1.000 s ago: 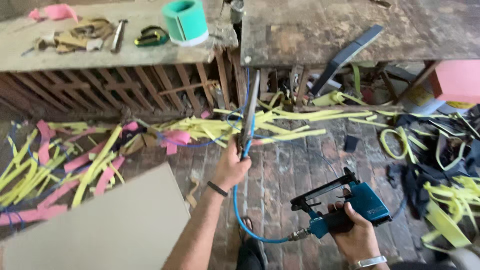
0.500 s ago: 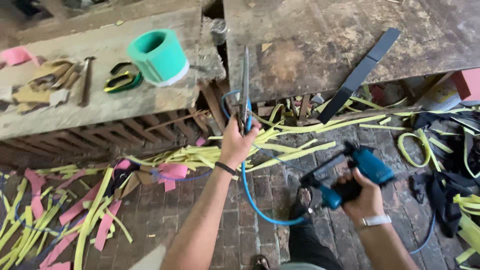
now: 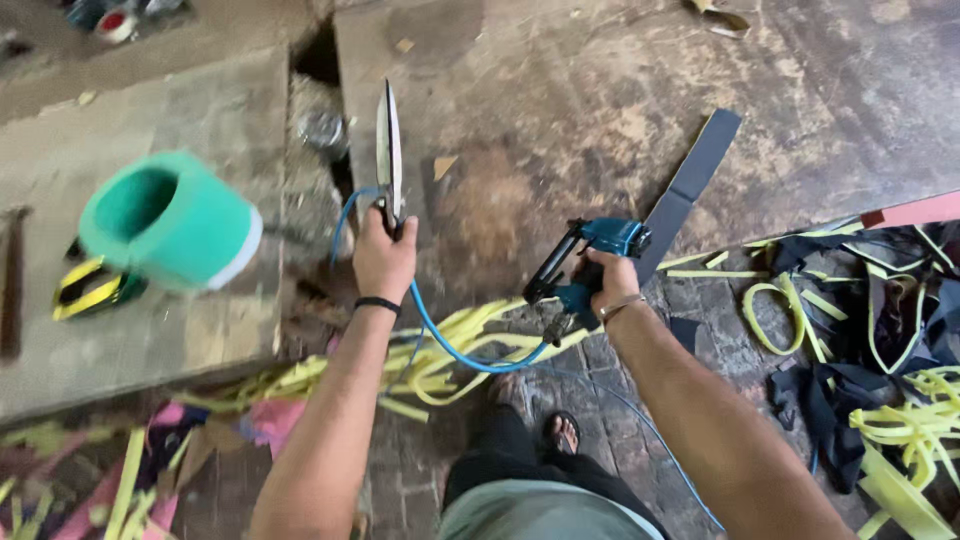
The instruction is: The person staples beige fabric to a furniture frame using a pneumatic staple gun, then trims excess fabric with scissors along the edges. The person works on multiple sides of the frame, smoothing and securing the fabric as they go.
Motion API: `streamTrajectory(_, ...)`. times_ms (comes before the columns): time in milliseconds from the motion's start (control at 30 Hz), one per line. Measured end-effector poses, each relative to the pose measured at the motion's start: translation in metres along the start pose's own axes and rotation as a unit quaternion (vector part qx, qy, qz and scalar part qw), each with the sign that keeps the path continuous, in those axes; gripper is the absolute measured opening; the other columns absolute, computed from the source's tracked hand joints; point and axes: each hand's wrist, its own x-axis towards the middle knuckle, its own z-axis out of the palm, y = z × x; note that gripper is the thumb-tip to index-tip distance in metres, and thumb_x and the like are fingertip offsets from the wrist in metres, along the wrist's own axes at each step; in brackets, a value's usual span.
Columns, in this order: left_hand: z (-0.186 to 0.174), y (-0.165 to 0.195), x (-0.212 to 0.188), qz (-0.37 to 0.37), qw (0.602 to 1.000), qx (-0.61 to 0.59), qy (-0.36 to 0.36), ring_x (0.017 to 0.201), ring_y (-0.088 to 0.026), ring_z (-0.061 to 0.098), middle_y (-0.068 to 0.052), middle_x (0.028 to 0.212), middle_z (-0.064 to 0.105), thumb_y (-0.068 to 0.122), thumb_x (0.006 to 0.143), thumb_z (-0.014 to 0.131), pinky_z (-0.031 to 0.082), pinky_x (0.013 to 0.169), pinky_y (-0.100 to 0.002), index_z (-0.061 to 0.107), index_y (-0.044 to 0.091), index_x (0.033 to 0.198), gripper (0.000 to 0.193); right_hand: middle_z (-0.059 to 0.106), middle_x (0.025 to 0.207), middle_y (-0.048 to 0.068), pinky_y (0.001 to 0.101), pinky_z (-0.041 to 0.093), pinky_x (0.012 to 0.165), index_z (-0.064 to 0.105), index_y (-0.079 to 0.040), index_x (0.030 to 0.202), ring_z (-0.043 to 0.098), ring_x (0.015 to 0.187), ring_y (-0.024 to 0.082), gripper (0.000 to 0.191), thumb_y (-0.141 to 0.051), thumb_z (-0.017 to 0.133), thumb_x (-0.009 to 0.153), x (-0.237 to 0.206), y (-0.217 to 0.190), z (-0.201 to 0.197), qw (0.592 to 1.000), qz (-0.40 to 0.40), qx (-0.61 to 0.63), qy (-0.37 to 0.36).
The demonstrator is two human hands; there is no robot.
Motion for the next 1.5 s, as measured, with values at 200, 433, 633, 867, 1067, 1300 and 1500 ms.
streamTrajectory(200,0.074,-0.02,0.103,0.114,0.976,0.18,-0.054,0.098,-0.044,0.061,-0.022,0.12,0.057,0.033,0.087,0.076,0.048,0.086,-0.056,0.063,0.007,0.106,0.034,0.066,0.078,0.012,0.0438,0.055,0.064,0.062,-0.002,0.094,0.066,0.069,0.028,0.006,-0.006,0.065,0.092,0.089,-0.018,0.034,0.996,-0.067,0.038,0.039)
streamTrajectory(433,0.189,-0.03,0.148,0.112,0.92,0.253,-0.277,0.104,-0.036,0.064,-0.015,0.121,0.057,0.037,0.088,0.072,0.046,0.093,-0.054,0.066,0.011,0.115,0.037,0.07,0.083,0.007,0.0469,0.06,0.067,0.061,-0.009,0.104,0.07,0.074,0.025,0.018,-0.006,0.066,0.087,0.173,-0.028,0.07,0.986,-0.093,0.071,0.123)
streamTrajectory(633,0.248,-0.029,0.126,0.132,0.914,0.207,-0.322,0.109,-0.036,0.063,-0.016,0.121,0.059,0.034,0.094,0.066,0.05,0.093,-0.051,0.064,0.005,0.118,0.037,0.073,0.089,0.011,0.0345,0.052,0.064,0.073,-0.002,0.106,0.065,0.074,0.017,0.025,-0.021,0.079,0.091,0.169,-0.031,0.022,0.906,-0.029,-0.364,0.214)
streamTrajectory(867,0.266,-0.013,0.098,0.083,0.891,0.269,-0.356,0.115,-0.035,0.062,-0.017,0.132,0.056,0.031,0.091,0.071,0.052,0.099,-0.048,0.067,0.01,0.127,0.042,0.077,0.087,0.004,0.0285,0.057,0.063,0.078,-0.003,0.111,0.069,0.07,0.011,0.025,-0.018,0.068,0.093,0.086,-0.02,-0.075,0.936,-0.03,-0.31,0.161)
streamTrajectory(1067,0.295,0.002,0.067,0.136,0.953,0.217,-0.163,0.115,-0.047,0.057,-0.026,0.134,0.048,0.028,0.08,0.083,0.047,0.095,-0.059,0.054,0.008,0.135,0.065,0.072,0.082,0.005,0.0288,0.052,0.06,0.077,-0.003,0.116,0.063,0.066,0.011,0.029,-0.018,0.074,0.092,0.003,-0.007,-0.168,0.962,-0.071,-0.147,0.22)
streamTrajectory(1300,0.341,0.144,-0.04,0.294,0.909,0.0,-0.296,0.13,-0.045,0.053,-0.022,0.143,0.05,0.024,0.087,0.079,0.046,0.104,-0.056,0.047,0.01,0.146,0.068,0.075,0.089,0.002,0.029,0.055,0.061,0.073,-0.006,0.116,0.068,0.067,0.012,0.028,-0.022,0.07,0.093,-0.128,0.028,-0.304,0.928,-0.078,0.114,0.346)
streamTrajectory(1500,0.352,0.316,-0.215,0.478,0.8,-0.184,-0.313,0.132,-0.041,0.049,-0.021,0.137,0.049,0.013,0.082,0.078,0.044,0.112,-0.05,0.051,0.007,0.133,0.058,0.071,0.086,0.001,0.0272,0.048,0.056,0.074,0.0,0.113,0.062,0.064,0.011,0.028,-0.023,0.075,0.098,-0.213,0.013,-0.433,0.894,-0.209,0.187,0.349)
